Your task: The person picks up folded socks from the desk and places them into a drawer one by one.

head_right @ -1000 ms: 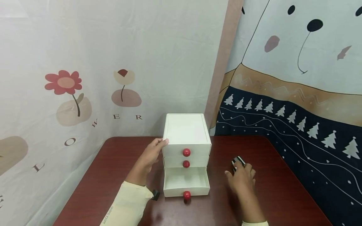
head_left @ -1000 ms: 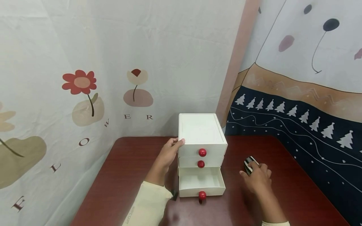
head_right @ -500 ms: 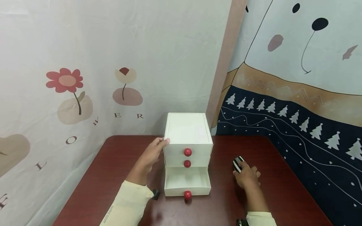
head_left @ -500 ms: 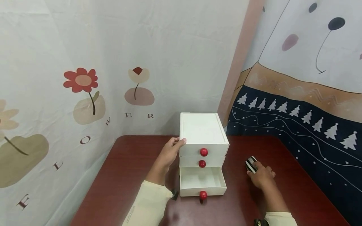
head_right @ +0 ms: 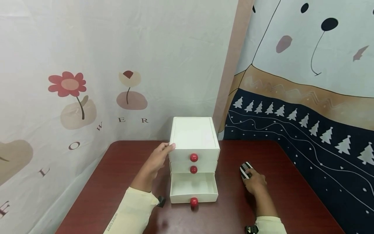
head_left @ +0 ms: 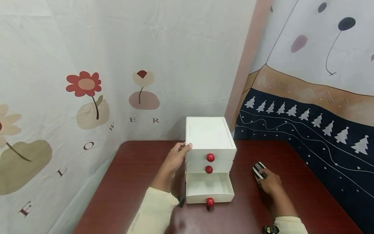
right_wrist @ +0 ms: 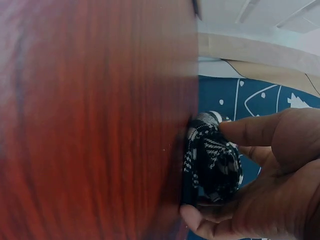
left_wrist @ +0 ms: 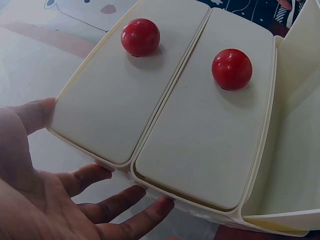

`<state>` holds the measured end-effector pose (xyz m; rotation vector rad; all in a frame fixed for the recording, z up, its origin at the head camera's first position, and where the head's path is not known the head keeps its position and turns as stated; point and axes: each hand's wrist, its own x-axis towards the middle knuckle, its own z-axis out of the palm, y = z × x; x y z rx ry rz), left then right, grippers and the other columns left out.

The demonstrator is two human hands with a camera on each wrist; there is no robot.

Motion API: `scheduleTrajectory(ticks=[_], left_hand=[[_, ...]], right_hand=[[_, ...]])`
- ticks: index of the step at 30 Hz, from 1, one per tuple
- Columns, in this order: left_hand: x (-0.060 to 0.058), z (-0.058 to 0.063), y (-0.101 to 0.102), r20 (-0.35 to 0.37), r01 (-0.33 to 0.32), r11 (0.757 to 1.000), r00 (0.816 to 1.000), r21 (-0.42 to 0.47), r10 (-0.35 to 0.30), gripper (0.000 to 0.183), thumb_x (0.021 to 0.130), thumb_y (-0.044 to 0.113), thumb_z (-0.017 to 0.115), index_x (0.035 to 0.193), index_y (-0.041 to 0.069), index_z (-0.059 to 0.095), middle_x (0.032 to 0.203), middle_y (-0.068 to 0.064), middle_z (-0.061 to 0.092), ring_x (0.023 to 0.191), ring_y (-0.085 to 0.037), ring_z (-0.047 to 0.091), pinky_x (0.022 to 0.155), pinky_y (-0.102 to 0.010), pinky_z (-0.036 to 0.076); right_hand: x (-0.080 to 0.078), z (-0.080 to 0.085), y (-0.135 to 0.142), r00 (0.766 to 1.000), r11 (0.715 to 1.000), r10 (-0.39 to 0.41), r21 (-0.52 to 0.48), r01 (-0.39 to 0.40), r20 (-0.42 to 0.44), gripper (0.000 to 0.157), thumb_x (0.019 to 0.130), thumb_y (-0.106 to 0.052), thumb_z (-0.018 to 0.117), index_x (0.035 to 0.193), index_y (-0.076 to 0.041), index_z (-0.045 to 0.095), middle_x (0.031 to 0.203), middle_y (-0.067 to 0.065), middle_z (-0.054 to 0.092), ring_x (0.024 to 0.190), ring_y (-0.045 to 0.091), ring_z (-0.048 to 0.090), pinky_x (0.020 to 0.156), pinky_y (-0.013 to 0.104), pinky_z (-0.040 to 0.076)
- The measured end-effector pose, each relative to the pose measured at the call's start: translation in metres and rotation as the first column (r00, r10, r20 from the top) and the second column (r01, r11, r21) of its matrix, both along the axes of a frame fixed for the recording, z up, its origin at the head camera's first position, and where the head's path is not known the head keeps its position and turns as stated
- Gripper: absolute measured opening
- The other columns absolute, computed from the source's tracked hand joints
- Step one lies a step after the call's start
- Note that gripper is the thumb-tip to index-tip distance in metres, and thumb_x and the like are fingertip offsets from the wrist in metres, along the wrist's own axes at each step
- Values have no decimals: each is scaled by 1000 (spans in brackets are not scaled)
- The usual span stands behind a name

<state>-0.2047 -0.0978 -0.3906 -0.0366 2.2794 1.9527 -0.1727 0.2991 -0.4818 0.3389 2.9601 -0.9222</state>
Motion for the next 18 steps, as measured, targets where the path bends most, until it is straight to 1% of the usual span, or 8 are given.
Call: scheduleTrajectory(ticks=[3, 6, 10, 14, 18], left_hand=[[-1, -1, 0, -2, -1, 1000, 1000, 0, 1, 67, 106, 53, 63, 156, 11, 52, 158, -20, 56, 151, -43, 50, 128, -73, 28], [-1, -2, 0, -8, 1, 1000, 1000, 1, -1, 66, 106, 52, 63, 156, 10, 52, 157, -20, 56, 151, -43, 50, 128, -72, 29], [-1, -3, 0, -10, 3, 1000, 1000, 0, -3, 65, 107, 52, 63, 156, 10, 52, 156, -20, 57, 151, -43, 50, 129, -72, 29], [-2, -3, 0, -4, -2, 1000, 1000, -4, 2, 66, 107, 53, 62, 156, 11, 52, 157, -20, 57, 151, -43, 50, 129, -72, 29], [-2, -2, 1, -7, 0, 1000, 1000, -10, 0, 66, 107, 53, 62, 157, 11, 51, 157, -20, 56, 152, -43, 49, 128, -73, 28]], right_hand=[[-2, 0, 1, 1000, 999, 7, 39, -6, -14, 39, 93, -8, 70, 130, 1, 64, 121, 44, 63, 104, 51, 63, 88, 58, 52], [-3, -1, 0, 1000, 999, -2, 54, 3, -24, 38, 90, -7, 72, 127, 1, 66, 120, 42, 66, 102, 50, 64, 88, 57, 53], [-3, -1, -1, 998, 998, -57, 6, 57, -39, 41, 85, -1, 69, 126, 1, 69, 124, 42, 65, 104, 52, 63, 87, 54, 54], [-3, -1, -3, 991, 991, -127, -49, 126, -37, 48, 80, 3, 62, 127, 0, 71, 130, 41, 63, 103, 50, 61, 79, 44, 53], [-2, 0, -4, 985, 982, -171, -91, 168, -26, 50, 81, 5, 60, 129, -1, 71, 129, 42, 62, 100, 47, 58, 71, 35, 49]])
